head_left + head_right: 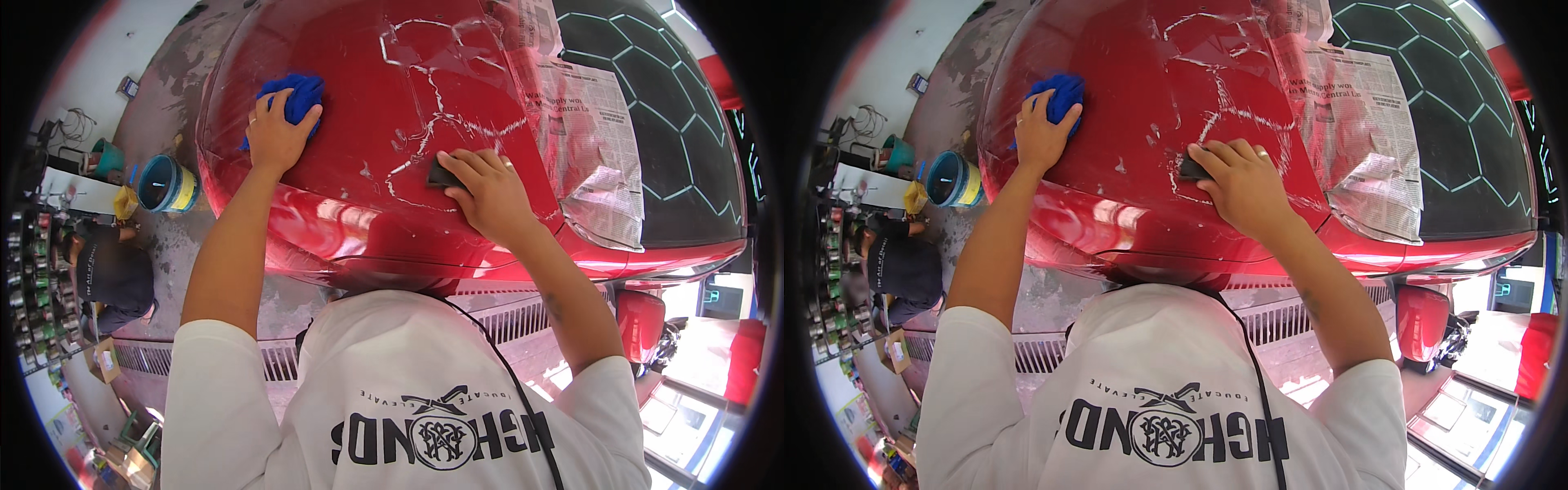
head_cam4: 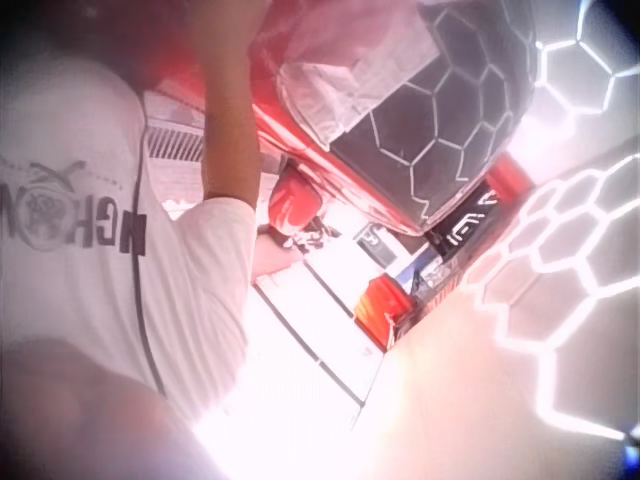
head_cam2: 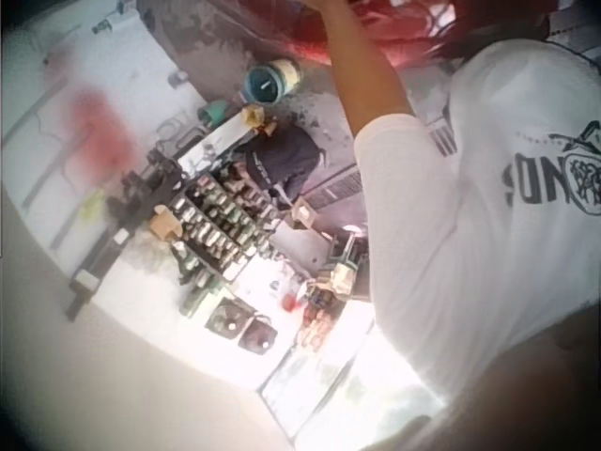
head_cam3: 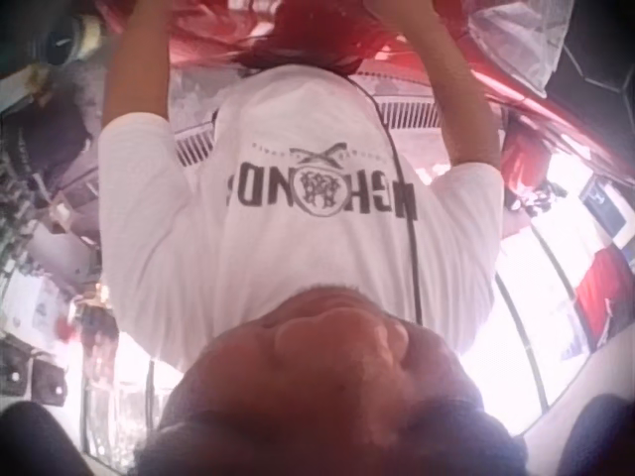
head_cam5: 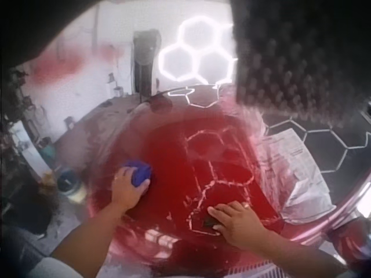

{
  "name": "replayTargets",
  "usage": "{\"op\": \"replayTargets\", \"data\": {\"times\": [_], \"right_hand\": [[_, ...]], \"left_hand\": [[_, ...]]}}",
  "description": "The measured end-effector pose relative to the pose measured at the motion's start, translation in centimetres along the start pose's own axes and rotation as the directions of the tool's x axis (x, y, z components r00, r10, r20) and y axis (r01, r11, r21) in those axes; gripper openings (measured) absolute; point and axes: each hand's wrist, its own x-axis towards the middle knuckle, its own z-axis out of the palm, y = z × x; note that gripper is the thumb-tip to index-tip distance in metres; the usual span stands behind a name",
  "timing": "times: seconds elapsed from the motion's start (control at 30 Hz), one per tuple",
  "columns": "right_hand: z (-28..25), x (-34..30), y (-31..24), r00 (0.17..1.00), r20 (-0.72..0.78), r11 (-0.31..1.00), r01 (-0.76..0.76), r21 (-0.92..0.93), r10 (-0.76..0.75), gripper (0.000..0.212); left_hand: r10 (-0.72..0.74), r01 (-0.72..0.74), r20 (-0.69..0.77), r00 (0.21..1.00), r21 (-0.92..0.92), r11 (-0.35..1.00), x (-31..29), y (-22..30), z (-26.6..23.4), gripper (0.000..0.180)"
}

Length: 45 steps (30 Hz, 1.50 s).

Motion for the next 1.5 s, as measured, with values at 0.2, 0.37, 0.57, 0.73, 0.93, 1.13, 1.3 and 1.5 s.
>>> {"op": "replayTargets", "data": {"times": [0.2, 0.37, 0.57, 0.73, 0.93, 1.13, 1.3, 1.5], "right_hand": [[-5.6, -9.4, 3.5, 0.995, 0.049, 0.996, -0.085, -0.018, 0.086, 0.06], [2.2, -1.5, -3.3, 0.998, -0.057, 1.0, 0.009, -0.004, -0.009, 0.061], [-2.6, -8.3, -0.3, 1.0, -0.005, 0.999, -0.003, -0.047, 0.002, 0.061], [0.0, -7.4, -2.3, 0.999, -0.014, 0.994, -0.051, -0.092, 0.05, 0.059], [3.1, -0.7, -6.7, 0.998, -0.056, 0.999, 0.034, -0.03, -0.036, 0.06], [-0.8, -7.0, -4.2, 0.988, -0.143, 0.995, -0.063, -0.077, 0.051, 0.057], [6.8, 0.6, -9.0, 0.995, -0.098, 0.998, -0.034, -0.053, 0.029, 0.057], [0.3, -6.4, -5.0, 0.996, -0.052, 0.989, -0.079, -0.126, 0.073, 0.06]], "left_hand": [[-0.068, 0.067, 0.032, 0.997, 0.021, 0.998, -0.1, -0.1, 1.0, 0.075], [-0.033, 0.033, 0.004, 0.999, 0.008, 0.999, 0.0, -0.3, 0.7, 0.075], [-0.037, 0.037, 0.0, 0.999, 0.012, 0.999, 0.0, -0.4, 1.0, 0.076], [-0.075, 0.074, 0.04, 0.996, 0.024, 0.997, 0.0, 0.0, 0.8, 0.075], [-0.015, 0.015, 0.003, 1.0, -0.022, 1.0, 0.0, 0.1, 0.1, 0.073], [-0.063, 0.063, 0.033, 0.997, 0.003, 0.998, -0.2, -0.1, 0.7, 0.075], [-0.034, 0.035, 0.033, 0.999, -0.02, 0.999, -0.2, -0.4, 0.3, 0.076], [-0.015, 0.015, 0.01, 1.0, -0.05, 0.999, -0.3, -0.3, 0.6, 0.075]]}}
